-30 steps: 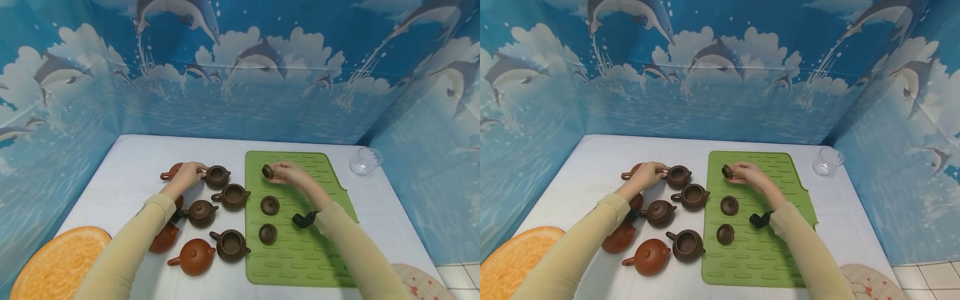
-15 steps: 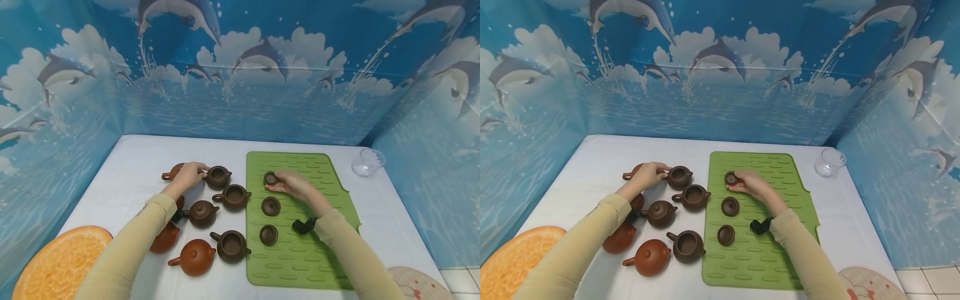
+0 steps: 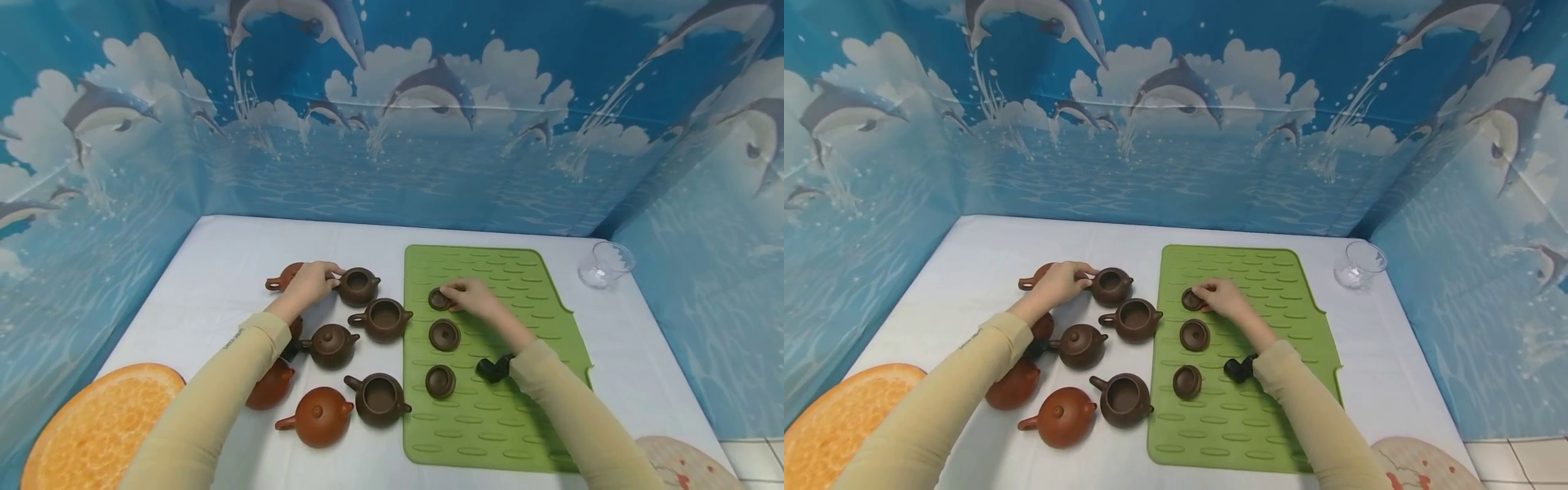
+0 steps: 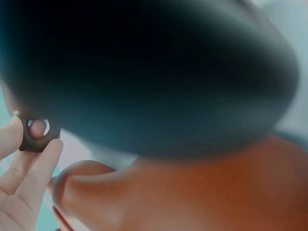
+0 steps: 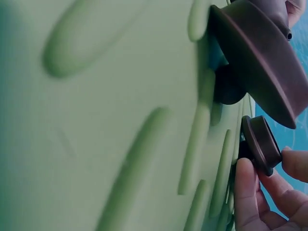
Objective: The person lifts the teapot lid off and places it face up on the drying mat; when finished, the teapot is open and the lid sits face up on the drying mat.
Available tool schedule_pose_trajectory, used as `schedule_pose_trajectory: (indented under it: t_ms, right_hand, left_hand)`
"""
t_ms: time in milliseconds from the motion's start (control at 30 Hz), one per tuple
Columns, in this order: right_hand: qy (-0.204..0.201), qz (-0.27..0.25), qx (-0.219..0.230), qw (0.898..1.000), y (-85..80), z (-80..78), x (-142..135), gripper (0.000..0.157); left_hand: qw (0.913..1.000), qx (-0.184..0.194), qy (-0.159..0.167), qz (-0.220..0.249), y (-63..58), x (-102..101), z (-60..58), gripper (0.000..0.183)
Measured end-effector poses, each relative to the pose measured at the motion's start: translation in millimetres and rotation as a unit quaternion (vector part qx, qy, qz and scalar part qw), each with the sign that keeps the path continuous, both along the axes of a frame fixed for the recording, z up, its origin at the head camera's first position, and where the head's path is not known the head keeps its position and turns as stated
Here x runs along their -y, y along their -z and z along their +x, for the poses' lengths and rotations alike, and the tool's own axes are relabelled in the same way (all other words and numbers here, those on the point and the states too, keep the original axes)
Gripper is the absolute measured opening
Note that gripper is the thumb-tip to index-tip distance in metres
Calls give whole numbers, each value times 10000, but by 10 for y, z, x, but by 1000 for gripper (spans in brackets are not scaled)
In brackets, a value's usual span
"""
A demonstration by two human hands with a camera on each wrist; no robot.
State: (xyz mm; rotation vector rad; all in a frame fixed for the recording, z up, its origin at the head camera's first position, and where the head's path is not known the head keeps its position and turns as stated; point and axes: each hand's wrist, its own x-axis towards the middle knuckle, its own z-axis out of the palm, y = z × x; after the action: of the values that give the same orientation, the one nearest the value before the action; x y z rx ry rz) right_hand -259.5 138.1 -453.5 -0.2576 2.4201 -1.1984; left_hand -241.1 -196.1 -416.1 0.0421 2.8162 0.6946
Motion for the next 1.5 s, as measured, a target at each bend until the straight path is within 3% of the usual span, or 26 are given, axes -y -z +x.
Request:
schedule_pose_trajectory:
  t_ms: [267,700,800,900,1067,1200,1400,1500]
  right_hand:
    - [-56,174,16,9998,-31,-14,19,45]
    - [-90,36,202,9997,-60,-11,33,47]
    - [-111,99,120,9998,-105,-15,36,48]
    - [-120,199,-168,9996,-203,-13,58,47]
    - [-239,434,-802,9955,-415,26,177,44]
    - [-548,397,-965,9930,-558,125,385,42]
    - [-1265,-67,-1076,9861,-701,286,797,36]
    - [-1762,-205,-1145,9775,-726,359,1019,34]
  left_hand:
    - [10000,17,84,-5,-20,22,-6,32]
    - [9994,-98,254,-218,26,14,20,34]
    - [9988,-291,361,-135,-13,20,31,35]
    - [9977,-526,420,84,-137,39,62,36]
    - [9946,-749,544,474,-441,97,237,37]
    - [9926,-714,704,687,-574,173,470,35]
    - [9900,-465,1178,622,-526,301,764,31]
    - [9904,-292,1214,593,-453,369,854,29]
